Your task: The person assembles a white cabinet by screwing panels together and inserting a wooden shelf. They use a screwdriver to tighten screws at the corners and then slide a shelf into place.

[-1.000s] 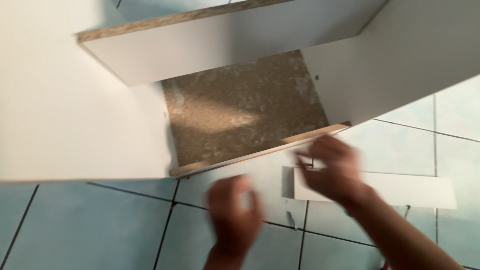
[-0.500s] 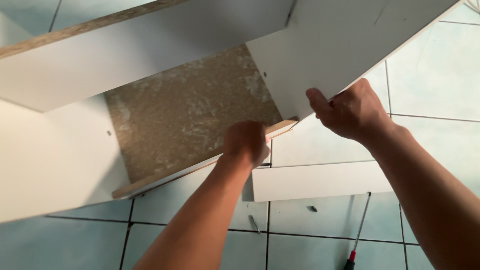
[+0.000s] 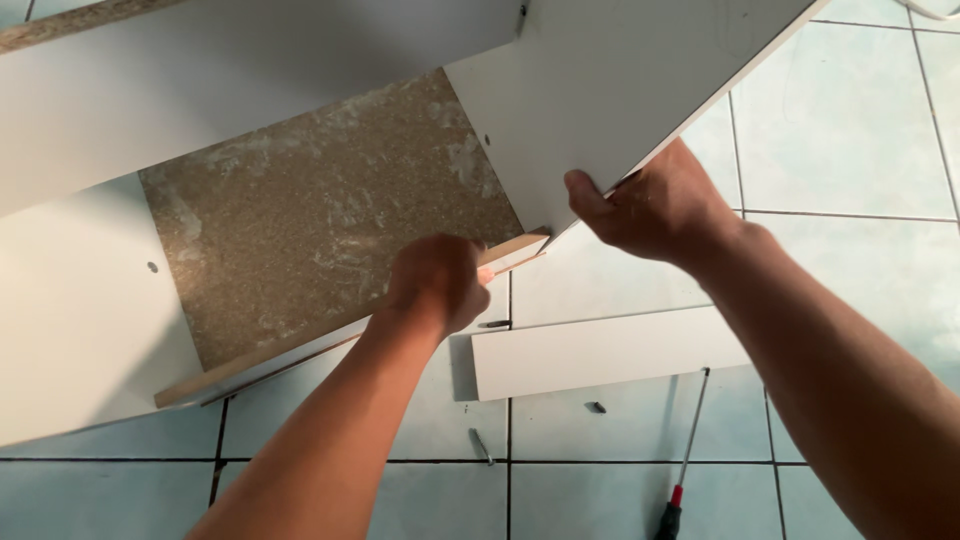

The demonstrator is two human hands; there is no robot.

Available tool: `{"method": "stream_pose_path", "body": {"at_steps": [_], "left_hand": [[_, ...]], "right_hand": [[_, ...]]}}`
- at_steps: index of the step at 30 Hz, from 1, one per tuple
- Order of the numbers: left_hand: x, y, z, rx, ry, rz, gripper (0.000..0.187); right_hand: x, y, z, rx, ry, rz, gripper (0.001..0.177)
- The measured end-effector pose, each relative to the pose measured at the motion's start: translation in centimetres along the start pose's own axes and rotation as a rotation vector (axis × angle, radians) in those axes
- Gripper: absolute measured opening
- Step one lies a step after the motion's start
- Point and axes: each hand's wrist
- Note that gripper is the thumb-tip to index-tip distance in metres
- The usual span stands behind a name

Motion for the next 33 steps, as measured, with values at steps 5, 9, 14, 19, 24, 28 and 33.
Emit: {"method": "stream_pose_path", "body": {"at_steps": [5,9,14,19,24,28,33], "left_hand": [[-0.1,-0.1,-0.3,-0.051,0.054,0.004,0.031],[-0.7,-0.5,-0.6,-0.079,0.066,-0.006,0.029],[-0.7,-1.2,-0.7,-0.108,0.114,0.010,0.031],[-0.9,-1.3,-0.5,-0.122,0.137,0.015,0.030],[-0.9,-1.9,-0.9,-0.150,0.170,-0.026,0.025],[-1.0,-2.0,-1.1,-0.209,0.248,-0.042,0.022],[-1.3,-1.9,-1.0,-0.219,0.242,-0.025,0.019]], "right_hand": [[0.4,-0.6,0.0,-0.081,-0.043,0.046,0.012],[0.3,-0.1,-0.3,-0.009,-0.030,0.002,0.011],[0.2,-0.1,-0.2,-0.045,-0.074,-0.007,0.006],[0.3,0.0,-0.1,-0.099,-0.119,-0.002,0.007],[0.1,0.1,-0.3,-0.024,-0.062,0.000,0.006],[0.1,0.1,-0.2,-0.004,-0.057,-0.014,0.006],[0.4,0.0,-0.4,-0.035,-0.063,0.085,0.008]]}}
Point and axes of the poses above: each hand's wrist, its own z-axis towards the middle knuckle, its own x-axis out of the back of the hand, y = z × x, and after that the axes turned 8 degrees about -z, right-handed
